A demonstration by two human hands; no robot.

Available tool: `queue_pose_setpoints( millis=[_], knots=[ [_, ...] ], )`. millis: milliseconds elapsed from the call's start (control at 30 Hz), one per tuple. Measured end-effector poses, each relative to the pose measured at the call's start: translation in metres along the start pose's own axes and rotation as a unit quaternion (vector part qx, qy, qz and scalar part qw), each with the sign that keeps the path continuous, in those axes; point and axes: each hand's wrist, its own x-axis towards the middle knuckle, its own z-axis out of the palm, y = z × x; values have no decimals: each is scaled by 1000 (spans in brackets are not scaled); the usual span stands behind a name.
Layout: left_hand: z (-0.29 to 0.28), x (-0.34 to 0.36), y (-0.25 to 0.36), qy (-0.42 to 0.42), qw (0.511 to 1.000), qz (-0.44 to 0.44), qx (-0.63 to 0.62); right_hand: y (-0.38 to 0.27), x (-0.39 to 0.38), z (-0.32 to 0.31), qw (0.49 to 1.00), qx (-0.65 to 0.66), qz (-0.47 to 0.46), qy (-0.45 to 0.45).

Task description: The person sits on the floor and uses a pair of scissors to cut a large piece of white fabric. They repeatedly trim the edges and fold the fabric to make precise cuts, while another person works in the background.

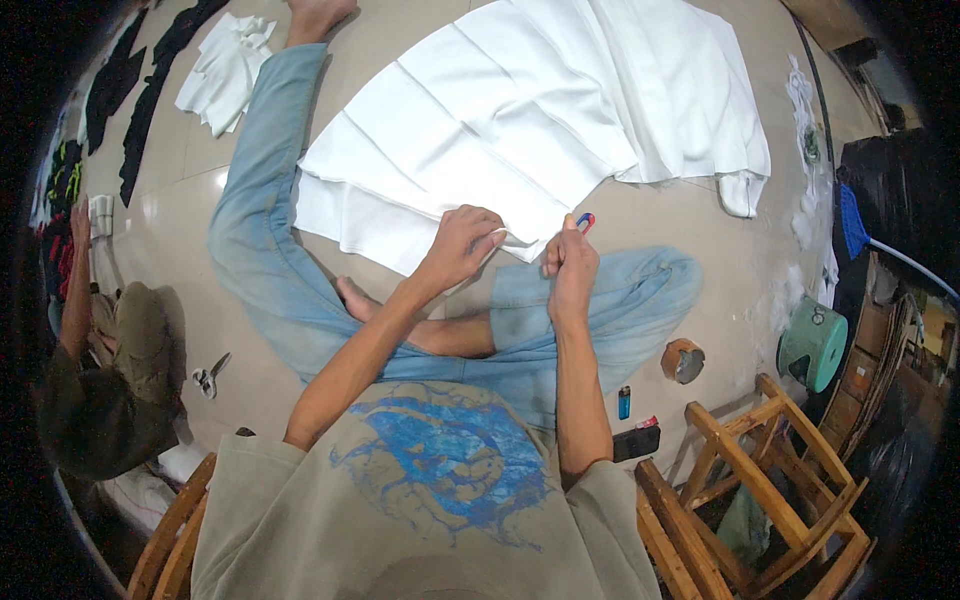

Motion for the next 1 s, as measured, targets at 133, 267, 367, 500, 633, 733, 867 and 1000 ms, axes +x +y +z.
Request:
queue_pose_setpoints(
  millis=[133, 267, 367, 500, 633, 733, 867, 1000],
  knots=[
    [-22, 4, 9, 83, 994, 60, 24, -7, -15, 38, 935, -315, -159, 36],
    [-102, 0, -18, 254, 941, 86, 207, -12, -42, 51, 880, -456, -118, 63],
    [-201, -17, -63, 182, 943, 4, 279, -10, -35, 48, 846, -527, 19, 79],
    [-267, -37, -89, -22, 939, -15, 344, 6, -11, 54, 827, -557, 60, 47],
    [-263, -30, -91, -105, 893, -4, 438, 37, 8, 47, 877, -472, -64, 64],
    [-257, -20, -102, -66, 889, 52, 450, 10, -11, 65, 947, -309, -24, 86],
    [-255, -18, -99, -1, 873, 120, 472, -10, -18, 76, 838, -525, -147, -7],
    [-274, -1, -90, 15, 859, 103, 501, -40, 18, -7, 924, -297, -152, 184]
  ],
)
